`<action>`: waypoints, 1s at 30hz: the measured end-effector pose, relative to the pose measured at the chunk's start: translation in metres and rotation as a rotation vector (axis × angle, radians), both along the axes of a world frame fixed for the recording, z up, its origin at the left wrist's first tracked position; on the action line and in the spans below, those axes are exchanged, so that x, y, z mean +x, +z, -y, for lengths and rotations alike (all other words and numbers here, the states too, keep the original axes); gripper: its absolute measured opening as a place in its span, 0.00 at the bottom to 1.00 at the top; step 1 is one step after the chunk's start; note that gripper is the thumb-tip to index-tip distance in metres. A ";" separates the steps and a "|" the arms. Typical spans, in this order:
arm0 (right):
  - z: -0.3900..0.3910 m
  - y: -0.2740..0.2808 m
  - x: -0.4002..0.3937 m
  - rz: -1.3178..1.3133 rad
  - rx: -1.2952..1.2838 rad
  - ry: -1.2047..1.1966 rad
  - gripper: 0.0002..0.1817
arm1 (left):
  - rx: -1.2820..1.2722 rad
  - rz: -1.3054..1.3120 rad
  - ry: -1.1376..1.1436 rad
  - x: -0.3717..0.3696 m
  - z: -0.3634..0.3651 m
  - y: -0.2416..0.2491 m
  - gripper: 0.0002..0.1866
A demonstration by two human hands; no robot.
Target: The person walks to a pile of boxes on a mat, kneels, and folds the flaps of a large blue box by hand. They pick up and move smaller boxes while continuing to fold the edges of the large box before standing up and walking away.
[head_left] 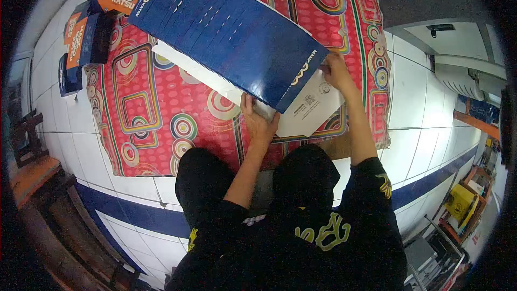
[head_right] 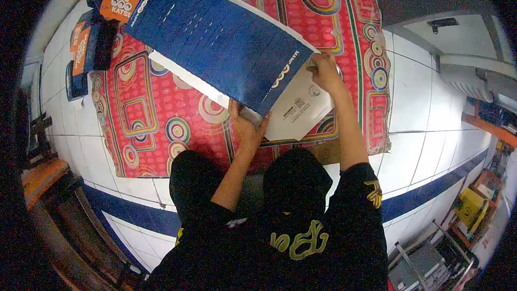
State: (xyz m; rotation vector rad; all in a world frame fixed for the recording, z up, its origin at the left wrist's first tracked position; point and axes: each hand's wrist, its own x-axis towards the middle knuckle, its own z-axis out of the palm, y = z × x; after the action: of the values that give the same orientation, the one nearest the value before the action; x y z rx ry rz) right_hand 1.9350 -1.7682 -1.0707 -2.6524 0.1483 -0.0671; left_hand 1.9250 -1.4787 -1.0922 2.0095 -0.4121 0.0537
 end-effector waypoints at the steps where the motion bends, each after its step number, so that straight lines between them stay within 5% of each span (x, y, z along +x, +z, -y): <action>1: 0.003 -0.006 0.002 -0.033 -0.072 0.030 0.21 | 0.002 0.001 -0.001 0.000 0.000 -0.001 0.58; 2: 0.002 -0.001 0.006 -0.034 -0.068 0.031 0.21 | 0.018 0.016 0.013 -0.001 0.000 -0.002 0.58; 4: -0.001 0.018 0.016 -0.306 0.462 -0.149 0.23 | 0.033 0.027 0.027 -0.002 0.000 -0.004 0.57; 10: 0.015 -0.032 0.026 0.049 0.126 0.072 0.32 | -0.030 -0.119 0.127 -0.002 -0.002 -0.013 0.52; 17: 0.002 -0.018 0.036 0.116 0.099 0.050 0.27 | 0.040 -0.042 0.107 0.004 -0.002 0.000 0.50; 20: -0.007 0.002 0.041 -0.063 0.257 -0.100 0.25 | 0.067 -0.070 0.080 0.006 -0.004 0.005 0.50; 23: 0.002 -0.009 0.041 0.108 0.025 0.072 0.25 | 0.063 -0.116 0.117 0.000 -0.001 0.005 0.47; 28: 0.014 -0.023 0.044 0.058 0.124 0.102 0.31 | 0.001 -0.185 0.144 0.005 -0.002 0.015 0.46; 30: -0.002 0.037 0.045 0.018 0.326 0.055 0.33 | 0.117 0.142 0.148 0.006 0.000 0.049 0.49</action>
State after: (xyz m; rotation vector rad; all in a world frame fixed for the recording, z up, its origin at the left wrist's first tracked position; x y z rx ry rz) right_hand 1.9799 -1.7664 -1.0334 -2.3278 0.0724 -0.0447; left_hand 1.9312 -1.4789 -1.0432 2.1569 -0.3624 0.2707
